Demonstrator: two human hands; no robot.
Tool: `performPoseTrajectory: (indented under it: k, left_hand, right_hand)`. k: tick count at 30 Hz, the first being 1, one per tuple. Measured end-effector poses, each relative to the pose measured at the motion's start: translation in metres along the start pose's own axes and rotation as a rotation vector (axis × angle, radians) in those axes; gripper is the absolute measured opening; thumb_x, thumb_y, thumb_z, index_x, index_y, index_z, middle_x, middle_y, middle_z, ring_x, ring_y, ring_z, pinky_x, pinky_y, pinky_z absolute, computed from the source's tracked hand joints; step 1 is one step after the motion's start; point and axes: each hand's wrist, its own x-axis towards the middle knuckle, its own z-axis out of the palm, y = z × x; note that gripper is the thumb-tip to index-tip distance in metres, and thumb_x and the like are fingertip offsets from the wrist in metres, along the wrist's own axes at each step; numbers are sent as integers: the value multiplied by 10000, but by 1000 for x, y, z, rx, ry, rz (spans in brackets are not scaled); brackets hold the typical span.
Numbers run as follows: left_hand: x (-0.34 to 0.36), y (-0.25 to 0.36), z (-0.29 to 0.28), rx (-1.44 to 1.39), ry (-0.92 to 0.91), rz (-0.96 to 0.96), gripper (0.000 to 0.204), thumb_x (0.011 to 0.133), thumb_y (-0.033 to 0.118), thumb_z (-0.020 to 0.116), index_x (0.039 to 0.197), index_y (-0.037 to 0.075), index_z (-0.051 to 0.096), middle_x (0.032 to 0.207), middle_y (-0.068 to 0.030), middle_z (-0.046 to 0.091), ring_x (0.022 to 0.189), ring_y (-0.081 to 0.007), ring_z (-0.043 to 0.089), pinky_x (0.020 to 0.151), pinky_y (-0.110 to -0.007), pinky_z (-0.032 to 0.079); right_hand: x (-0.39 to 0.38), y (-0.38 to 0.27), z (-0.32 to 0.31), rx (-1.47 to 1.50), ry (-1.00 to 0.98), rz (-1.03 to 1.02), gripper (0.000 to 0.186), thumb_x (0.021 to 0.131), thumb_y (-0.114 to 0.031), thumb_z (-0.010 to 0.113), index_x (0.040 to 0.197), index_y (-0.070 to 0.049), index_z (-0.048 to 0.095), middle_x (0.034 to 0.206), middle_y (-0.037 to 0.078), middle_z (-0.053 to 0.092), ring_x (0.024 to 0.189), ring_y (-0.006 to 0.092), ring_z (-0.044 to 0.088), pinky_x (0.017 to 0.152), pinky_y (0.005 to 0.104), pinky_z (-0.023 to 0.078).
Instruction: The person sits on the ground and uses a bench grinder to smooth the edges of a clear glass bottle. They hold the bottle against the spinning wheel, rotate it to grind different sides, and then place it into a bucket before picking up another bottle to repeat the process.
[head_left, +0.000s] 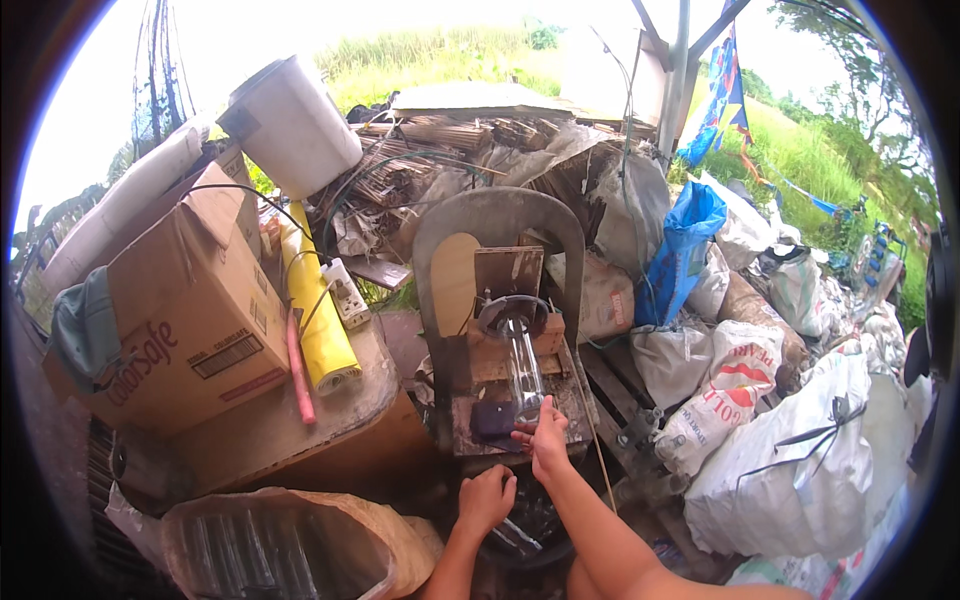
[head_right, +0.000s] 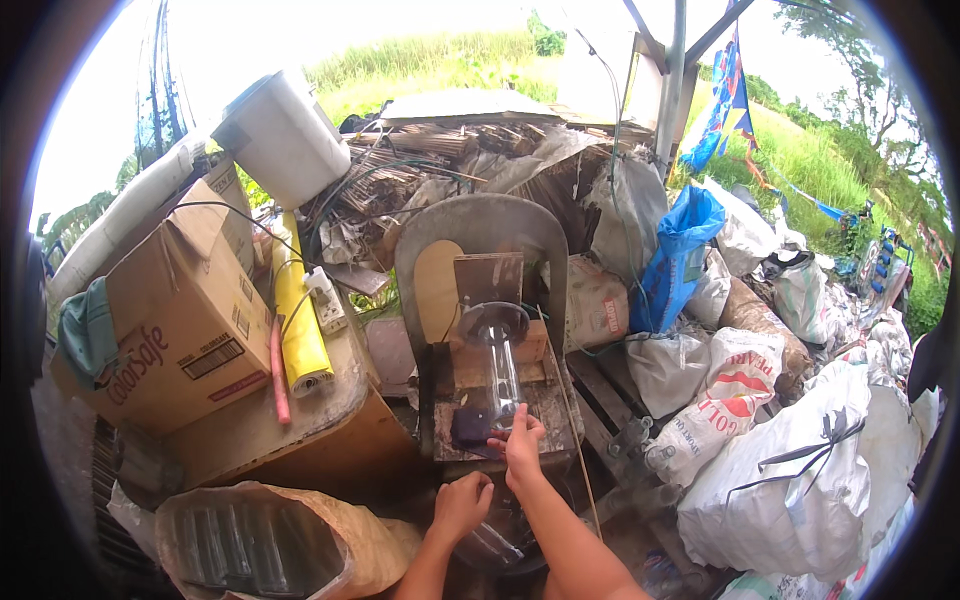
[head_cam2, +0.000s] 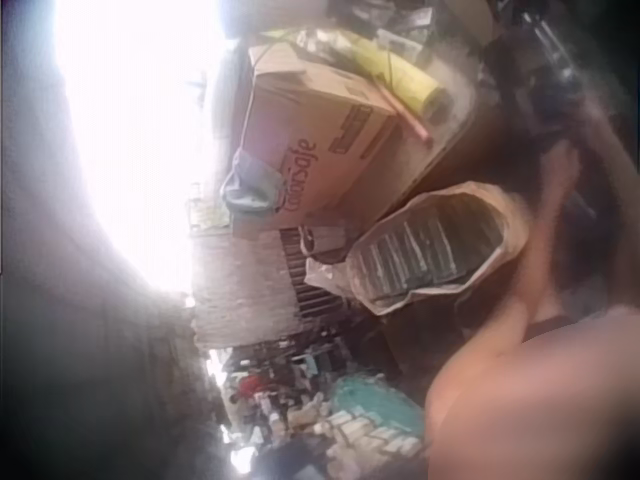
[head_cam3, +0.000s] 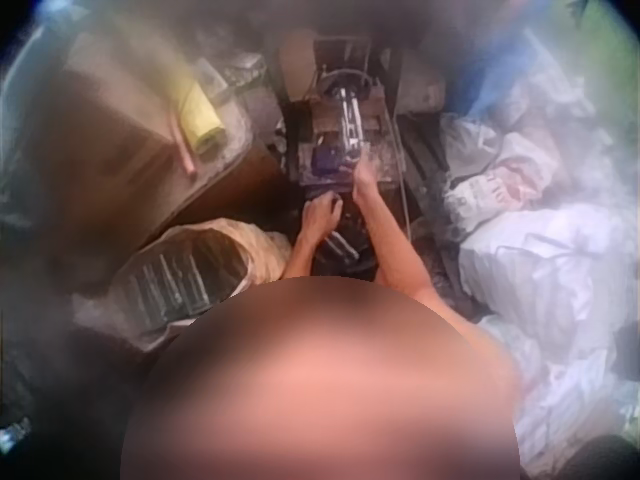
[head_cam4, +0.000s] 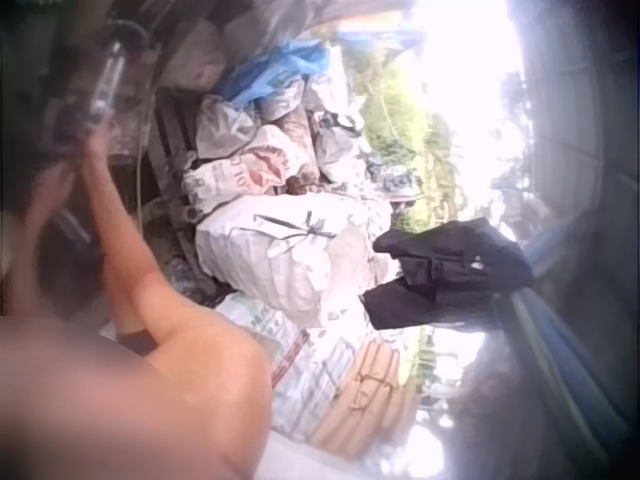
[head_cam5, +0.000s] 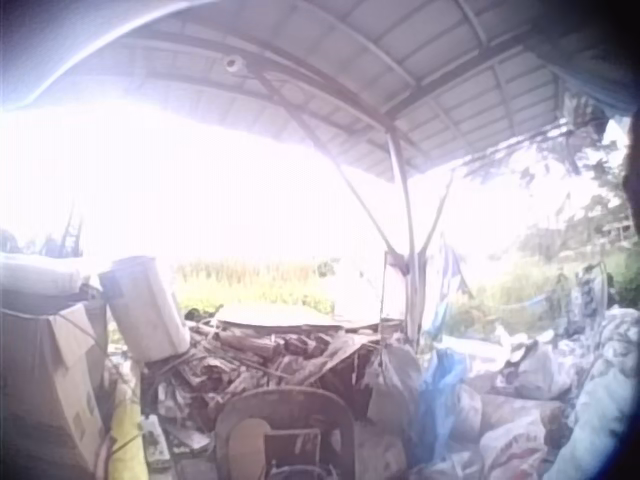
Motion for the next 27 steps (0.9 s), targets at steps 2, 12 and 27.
performPoseTrajectory:
  k: [2,12,27]
  left_hand:
    - [-1,0,1,3,6,9,238,1023,304,676,1093,91,758,976,-150,802,930,-376,763,847,-518,527]
    - [3,3,-3,-5,6,-3,241,1016,306,689,1090,88,761,951,-159,800,920,-380,764,851,-524,534]
    - [3,0,-1,0,-3,-8,242,1020,316,681,1084,97,762,980,-155,804,925,-375,765,844,-519,537]
  right_hand:
    - [3,9,9,-6,76,-193,721,1063,-639,640,1478,-168,284,1106,114,697,931,195,713,685,322,514]
    - [5,0,-7,129,-22,-27,683,1054,-578,700,1465,-196,309,1132,128,722,844,225,742,719,372,555]
    - [5,8,10,-112,156,-405,807,1058,-612,670,1509,-75,270,1073,111,670,909,183,703,652,304,545]
